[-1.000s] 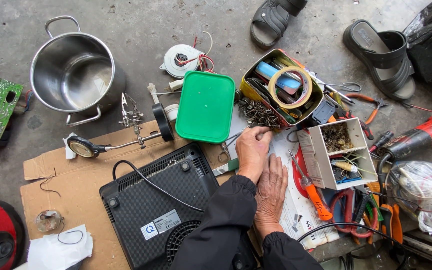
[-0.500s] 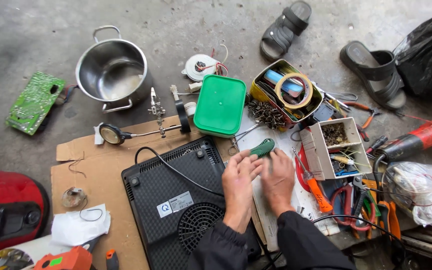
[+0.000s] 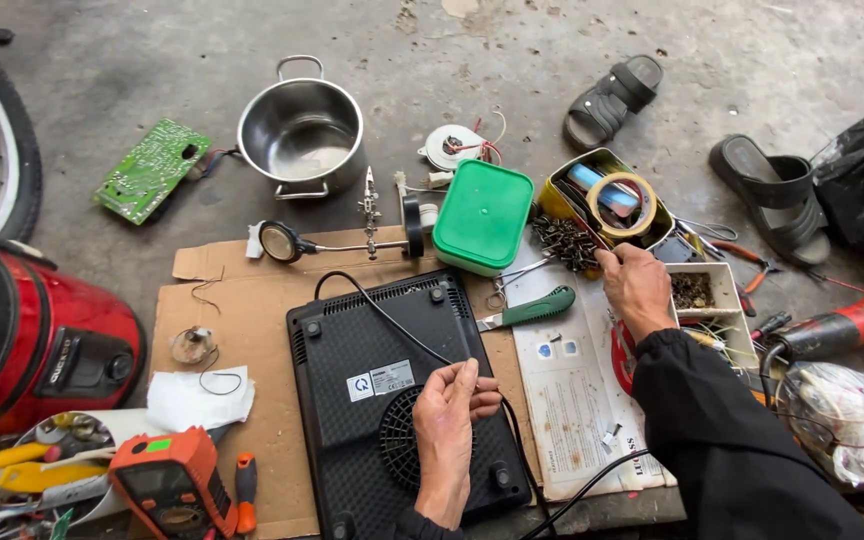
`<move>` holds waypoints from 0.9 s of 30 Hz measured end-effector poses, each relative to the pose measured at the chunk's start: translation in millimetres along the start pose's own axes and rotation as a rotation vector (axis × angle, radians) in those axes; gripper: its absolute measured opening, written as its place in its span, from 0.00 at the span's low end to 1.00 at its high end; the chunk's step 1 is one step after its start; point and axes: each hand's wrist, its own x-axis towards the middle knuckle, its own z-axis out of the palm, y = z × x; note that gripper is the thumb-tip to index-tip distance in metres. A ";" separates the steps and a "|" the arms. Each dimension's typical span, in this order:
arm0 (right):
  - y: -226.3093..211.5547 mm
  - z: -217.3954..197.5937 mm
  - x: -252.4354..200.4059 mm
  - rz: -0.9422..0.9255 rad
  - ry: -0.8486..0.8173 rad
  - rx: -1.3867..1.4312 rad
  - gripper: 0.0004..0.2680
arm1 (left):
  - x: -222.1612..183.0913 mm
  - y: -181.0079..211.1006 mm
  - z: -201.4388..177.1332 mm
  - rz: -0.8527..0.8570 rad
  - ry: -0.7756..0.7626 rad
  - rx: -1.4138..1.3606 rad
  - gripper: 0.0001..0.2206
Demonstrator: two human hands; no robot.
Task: Repairing an induction cooker by disassembling the unit, testing components with a multimeter, and checking wiring.
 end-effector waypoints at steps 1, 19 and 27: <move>2.0 -3.2 3.2 0.010 -0.029 0.061 0.18 | -2.1 -0.2 -3.0 0.002 -0.004 0.011 0.12; -37.5 -40.5 -64.9 0.230 -0.045 0.741 0.12 | -4.8 -52.6 16.1 -0.028 -0.174 0.130 0.10; -10.8 -51.0 -35.5 0.249 -0.032 0.716 0.11 | 23.3 -67.0 29.3 0.017 -0.201 0.201 0.11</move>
